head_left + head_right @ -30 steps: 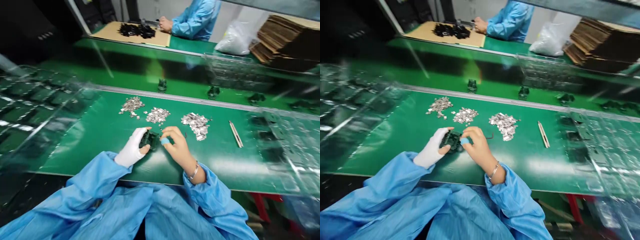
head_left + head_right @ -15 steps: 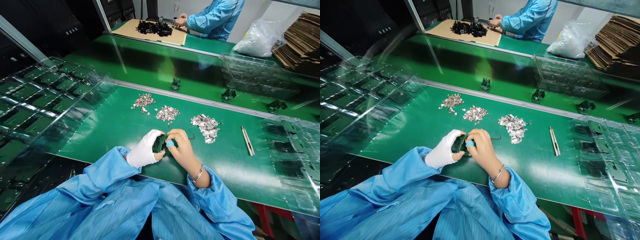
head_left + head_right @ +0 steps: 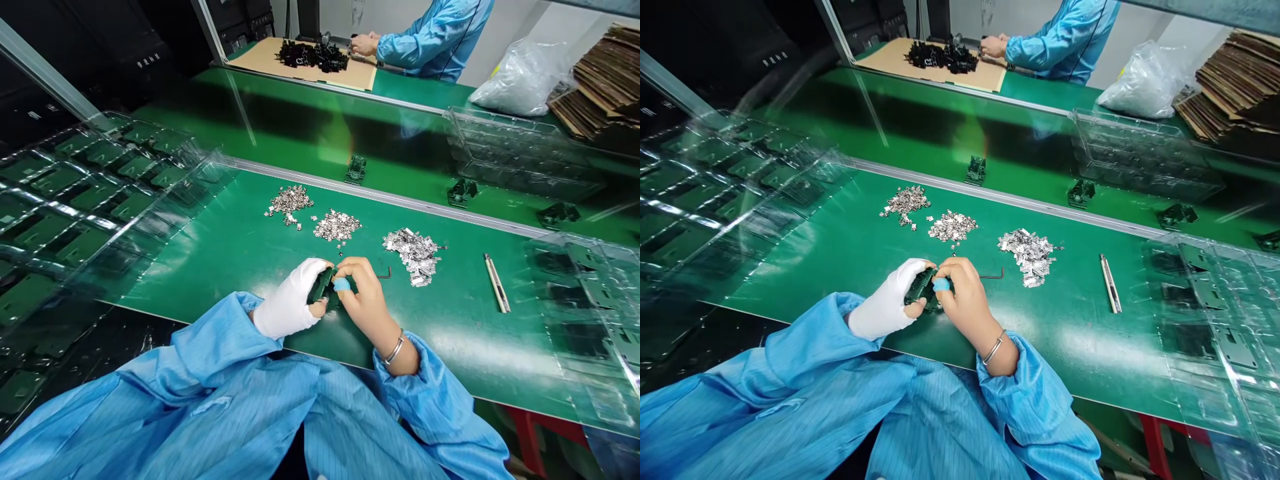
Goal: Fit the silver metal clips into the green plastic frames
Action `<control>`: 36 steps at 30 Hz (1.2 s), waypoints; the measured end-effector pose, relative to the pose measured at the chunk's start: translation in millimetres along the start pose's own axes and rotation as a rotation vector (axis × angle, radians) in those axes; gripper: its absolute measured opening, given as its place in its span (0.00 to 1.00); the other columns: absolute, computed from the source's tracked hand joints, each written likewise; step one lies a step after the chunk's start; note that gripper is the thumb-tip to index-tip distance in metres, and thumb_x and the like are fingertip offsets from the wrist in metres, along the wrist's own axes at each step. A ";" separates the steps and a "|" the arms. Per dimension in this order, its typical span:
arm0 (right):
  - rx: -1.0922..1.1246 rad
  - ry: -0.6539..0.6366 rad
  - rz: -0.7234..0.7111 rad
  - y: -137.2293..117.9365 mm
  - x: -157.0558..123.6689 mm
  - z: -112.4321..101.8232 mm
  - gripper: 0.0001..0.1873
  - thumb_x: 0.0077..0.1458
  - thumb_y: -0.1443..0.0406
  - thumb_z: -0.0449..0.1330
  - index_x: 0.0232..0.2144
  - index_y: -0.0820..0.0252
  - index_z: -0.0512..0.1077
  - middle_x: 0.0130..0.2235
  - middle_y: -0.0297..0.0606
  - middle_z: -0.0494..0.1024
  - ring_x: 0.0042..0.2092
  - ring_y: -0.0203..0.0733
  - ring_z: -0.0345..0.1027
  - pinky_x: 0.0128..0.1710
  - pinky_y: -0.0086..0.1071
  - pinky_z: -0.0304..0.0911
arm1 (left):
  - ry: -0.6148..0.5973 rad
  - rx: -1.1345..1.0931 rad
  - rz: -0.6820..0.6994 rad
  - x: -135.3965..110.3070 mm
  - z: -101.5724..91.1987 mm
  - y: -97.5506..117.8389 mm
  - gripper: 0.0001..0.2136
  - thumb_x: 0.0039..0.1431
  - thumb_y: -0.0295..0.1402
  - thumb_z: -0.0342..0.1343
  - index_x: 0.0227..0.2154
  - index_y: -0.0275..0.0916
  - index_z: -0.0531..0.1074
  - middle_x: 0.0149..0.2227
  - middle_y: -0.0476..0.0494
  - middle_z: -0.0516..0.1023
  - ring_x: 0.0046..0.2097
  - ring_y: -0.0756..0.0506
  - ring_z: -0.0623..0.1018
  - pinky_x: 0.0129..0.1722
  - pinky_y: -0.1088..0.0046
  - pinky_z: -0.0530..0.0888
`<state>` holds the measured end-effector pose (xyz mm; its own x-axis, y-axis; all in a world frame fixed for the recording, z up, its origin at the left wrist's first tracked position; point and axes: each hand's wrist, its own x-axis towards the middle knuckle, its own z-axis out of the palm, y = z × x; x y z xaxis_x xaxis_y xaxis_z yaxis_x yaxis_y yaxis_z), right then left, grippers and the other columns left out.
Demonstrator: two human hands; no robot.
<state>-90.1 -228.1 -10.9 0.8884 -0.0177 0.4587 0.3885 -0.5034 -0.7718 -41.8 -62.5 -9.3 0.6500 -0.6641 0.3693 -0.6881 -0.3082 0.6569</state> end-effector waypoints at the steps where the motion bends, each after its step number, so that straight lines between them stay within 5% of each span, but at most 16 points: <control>1: 0.002 0.003 0.004 0.0 0.1 0.1 0.10 0.51 0.75 0.51 0.32 0.56 0.65 0.38 0.39 0.70 0.43 0.42 0.65 0.44 0.37 0.63 | 0.010 0.013 0.004 0.4 1.2 -0.1 0.21 0.51 0.29 0.49 0.50 0.35 0.60 0.48 0.36 0.68 0.50 0.40 0.71 0.51 0.60 0.71; 8: -0.002 -0.026 0.037 -1.2 -1.2 3.6 0.13 0.46 0.75 0.51 0.32 0.56 0.65 0.38 0.38 0.71 0.42 0.42 0.66 0.44 0.37 0.63 | 0.055 0.112 -0.055 9.5 3.1 -4.4 0.11 0.58 0.29 0.47 0.43 0.37 0.68 0.42 0.41 0.76 0.45 0.44 0.76 0.46 0.65 0.73; 20: -0.007 -0.063 0.078 -0.1 -2.3 4.2 0.11 0.47 0.75 0.51 0.32 0.56 0.66 0.37 0.38 0.72 0.42 0.43 0.66 0.44 0.39 0.62 | 0.046 0.180 0.044 13.9 -2.7 -5.4 0.10 0.57 0.30 0.47 0.40 0.37 0.69 0.39 0.41 0.77 0.41 0.44 0.77 0.41 0.67 0.74; 28: -0.036 -0.061 0.044 0.6 -3.3 7.1 0.11 0.48 0.75 0.51 0.33 0.55 0.65 0.37 0.38 0.72 0.41 0.42 0.67 0.43 0.38 0.64 | 0.157 0.281 0.137 11.5 0.6 -7.7 0.08 0.58 0.29 0.48 0.39 0.37 0.69 0.37 0.41 0.77 0.39 0.44 0.77 0.37 0.68 0.72; 36: -0.126 0.003 0.057 3.8 -7.6 12.6 0.08 0.52 0.73 0.50 0.34 0.56 0.64 0.38 0.41 0.72 0.42 0.44 0.67 0.43 0.39 0.65 | 0.192 0.448 -0.029 1.2 19.4 0.5 0.12 0.51 0.28 0.49 0.40 0.35 0.66 0.39 0.36 0.73 0.41 0.38 0.73 0.40 0.61 0.71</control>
<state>-92.3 -219.0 -22.8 0.9075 -0.0517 0.4169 0.3032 -0.6061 -0.7353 -47.6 -76.7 -21.3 0.6900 -0.5261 0.4972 -0.7122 -0.6159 0.3368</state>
